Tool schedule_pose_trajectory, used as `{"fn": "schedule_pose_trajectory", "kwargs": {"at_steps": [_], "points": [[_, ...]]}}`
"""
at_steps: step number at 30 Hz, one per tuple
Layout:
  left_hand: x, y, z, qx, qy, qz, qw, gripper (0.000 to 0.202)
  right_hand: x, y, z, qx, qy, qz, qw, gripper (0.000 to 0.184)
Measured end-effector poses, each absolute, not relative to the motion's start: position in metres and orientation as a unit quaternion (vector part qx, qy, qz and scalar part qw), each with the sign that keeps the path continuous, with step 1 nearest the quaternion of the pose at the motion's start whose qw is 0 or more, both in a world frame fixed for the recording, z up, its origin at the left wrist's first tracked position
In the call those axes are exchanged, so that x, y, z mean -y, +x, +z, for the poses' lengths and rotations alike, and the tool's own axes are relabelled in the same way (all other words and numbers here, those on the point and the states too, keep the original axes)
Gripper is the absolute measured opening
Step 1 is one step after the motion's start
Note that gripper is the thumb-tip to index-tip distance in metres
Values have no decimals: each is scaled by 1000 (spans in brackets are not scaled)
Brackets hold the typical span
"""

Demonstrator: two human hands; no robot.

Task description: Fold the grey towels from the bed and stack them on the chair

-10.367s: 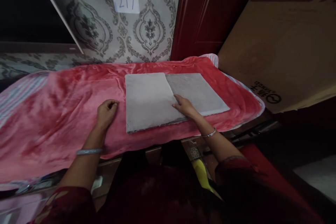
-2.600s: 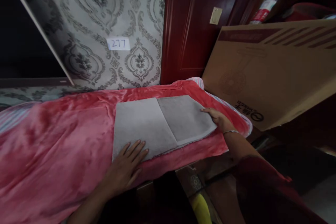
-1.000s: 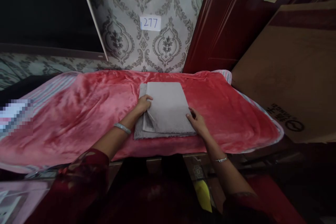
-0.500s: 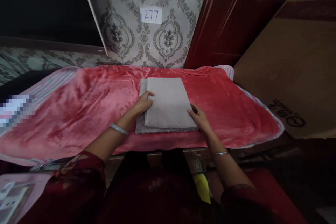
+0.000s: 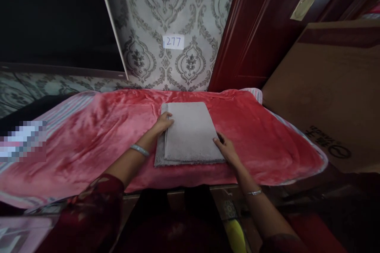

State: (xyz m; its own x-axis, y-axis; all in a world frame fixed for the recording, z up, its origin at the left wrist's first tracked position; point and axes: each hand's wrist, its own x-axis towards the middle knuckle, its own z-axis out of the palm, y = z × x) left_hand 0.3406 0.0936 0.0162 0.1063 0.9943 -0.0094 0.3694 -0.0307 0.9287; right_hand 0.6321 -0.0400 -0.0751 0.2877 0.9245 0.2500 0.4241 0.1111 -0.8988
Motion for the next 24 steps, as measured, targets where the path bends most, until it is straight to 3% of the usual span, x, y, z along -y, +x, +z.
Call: {"fn": "schedule_pose_trajectory", "kwargs": {"at_steps": [16,24], "points": [[-130,358,16,-585,662,353,309,43,52,633,-74,556,-594,263,519,76],[-91,344,18,-572,717,295,267,71,54,634,-72,555,-598,260,517,75]]}}
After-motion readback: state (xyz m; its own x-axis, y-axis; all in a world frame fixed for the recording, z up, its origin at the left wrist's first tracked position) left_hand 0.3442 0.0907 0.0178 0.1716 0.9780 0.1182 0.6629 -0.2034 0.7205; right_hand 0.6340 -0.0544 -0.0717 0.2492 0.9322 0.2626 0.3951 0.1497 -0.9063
